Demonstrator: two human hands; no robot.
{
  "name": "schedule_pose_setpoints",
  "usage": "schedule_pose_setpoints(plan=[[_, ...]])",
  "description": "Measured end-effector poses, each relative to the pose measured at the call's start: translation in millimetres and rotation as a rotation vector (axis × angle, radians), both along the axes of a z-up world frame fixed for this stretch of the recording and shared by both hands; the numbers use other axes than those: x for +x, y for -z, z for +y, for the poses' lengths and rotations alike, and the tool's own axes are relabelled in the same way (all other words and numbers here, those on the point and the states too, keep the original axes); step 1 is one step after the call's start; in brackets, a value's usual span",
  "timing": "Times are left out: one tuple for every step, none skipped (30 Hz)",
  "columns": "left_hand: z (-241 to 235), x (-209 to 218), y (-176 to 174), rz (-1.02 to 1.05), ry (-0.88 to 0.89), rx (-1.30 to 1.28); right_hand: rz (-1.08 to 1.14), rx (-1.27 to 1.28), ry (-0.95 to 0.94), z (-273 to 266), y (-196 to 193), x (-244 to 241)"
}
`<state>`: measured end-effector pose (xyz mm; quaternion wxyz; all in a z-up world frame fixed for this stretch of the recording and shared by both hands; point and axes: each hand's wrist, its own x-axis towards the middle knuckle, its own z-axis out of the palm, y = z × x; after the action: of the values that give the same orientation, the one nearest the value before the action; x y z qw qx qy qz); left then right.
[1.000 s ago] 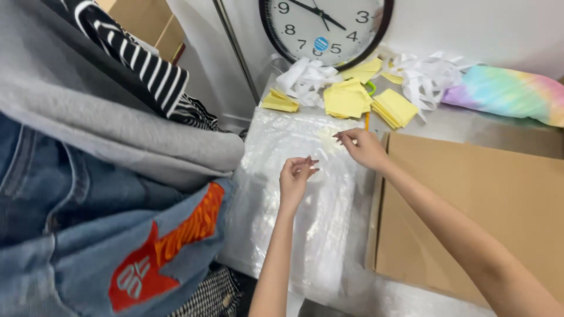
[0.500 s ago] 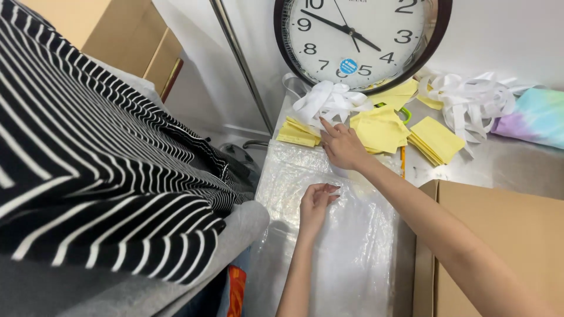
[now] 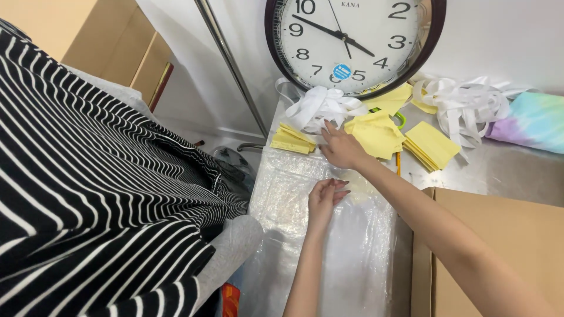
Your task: Folding a black garment, placing it in a plastic bag, putting it into a cardboard box, and tying a decorative ribbon around the box.
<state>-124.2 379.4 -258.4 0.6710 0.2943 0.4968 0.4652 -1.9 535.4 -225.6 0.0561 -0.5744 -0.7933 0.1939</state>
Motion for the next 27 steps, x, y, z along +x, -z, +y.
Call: schedule_pose_setpoints(plan=[[-1,-3,0,0.002,-0.002,-0.005,0.002,-0.005,-0.002,-1,5,2],[-2,-7,0,0.008,-0.015,-0.007,0.116,0.001,0.024,-1,9,5],[1,-8,-1,0.011,-0.026,-0.004,0.228,0.013,0.051,1,11,9],[2,-7,-4,0.010,-0.028,-0.004,0.227,0.013,0.050,-3,4,13],[2,-6,-8,0.004,-0.033,-0.008,0.370,0.008,0.184,-7,-4,19],[3,-4,-11,-0.002,-0.037,-0.013,0.513,0.002,0.319,-12,-12,25],[5,0,-16,-0.004,-0.033,-0.014,0.511,0.002,0.323,-22,-28,33],[8,4,-21,-0.083,0.020,-0.043,0.691,-0.053,0.378,-33,-44,41],[12,10,-27,-0.163,0.074,-0.067,0.870,-0.104,0.431,-42,-62,50],[11,17,-44,-0.167,0.079,-0.066,0.867,-0.099,0.435,-61,-83,56],[11,25,-62,-0.360,0.090,-0.094,0.939,-0.154,0.431,-81,-105,63],[11,33,-80,-0.553,0.102,-0.124,1.012,-0.209,0.426,-101,-127,70],[12,40,-90,-0.555,0.114,-0.125,1.011,-0.200,0.435,-113,-124,87],[12,49,-101,-0.716,0.083,-0.179,1.062,-0.243,0.380,-126,-120,106],[11,58,-112,-0.874,0.054,-0.239,1.114,-0.285,0.329,-142,-117,125],[15,69,-91,-0.874,0.069,-0.245,1.115,-0.275,0.342,-160,-128,141],[21,81,-71,-0.953,0.051,-0.217,1.064,-0.324,0.336,-179,-139,158],[25,95,-51,-1.032,0.032,-0.190,1.014,-0.374,0.330,-198,-151,175],[30,102,-37,-1.034,0.051,-0.193,1.014,-0.359,0.342,-216,-161,195],[35,110,-22,-1.064,0.034,-0.186,0.919,-0.389,0.352,-236,-170,216],[36,119,-7,-1.092,0.015,-0.181,0.824,-0.424,0.362,-258,-178,237],[32,122,-12,-1.093,0.030,-0.187,0.826,-0.414,0.376,-279,-180,258],[28,126,-19,-1.054,-0.004,-0.181,0.779,-0.419,0.431,-300,-183,280],[24,129,-26,-1.015,-0.038,-0.175,0.732,-0.424,0.485,-321,-185,301],[20,133,-28,-1.017,-0.025,-0.176,0.733,-0.415,0.494,-341,-183,321],[15,137,-30,-0.982,-0.028,-0.170,0.655,-0.446,0.575,-362,-181,340],[9,141,-31,-0.947,-0.035,-0.164,0.576,-0.479,0.656,-384,-179,359]])
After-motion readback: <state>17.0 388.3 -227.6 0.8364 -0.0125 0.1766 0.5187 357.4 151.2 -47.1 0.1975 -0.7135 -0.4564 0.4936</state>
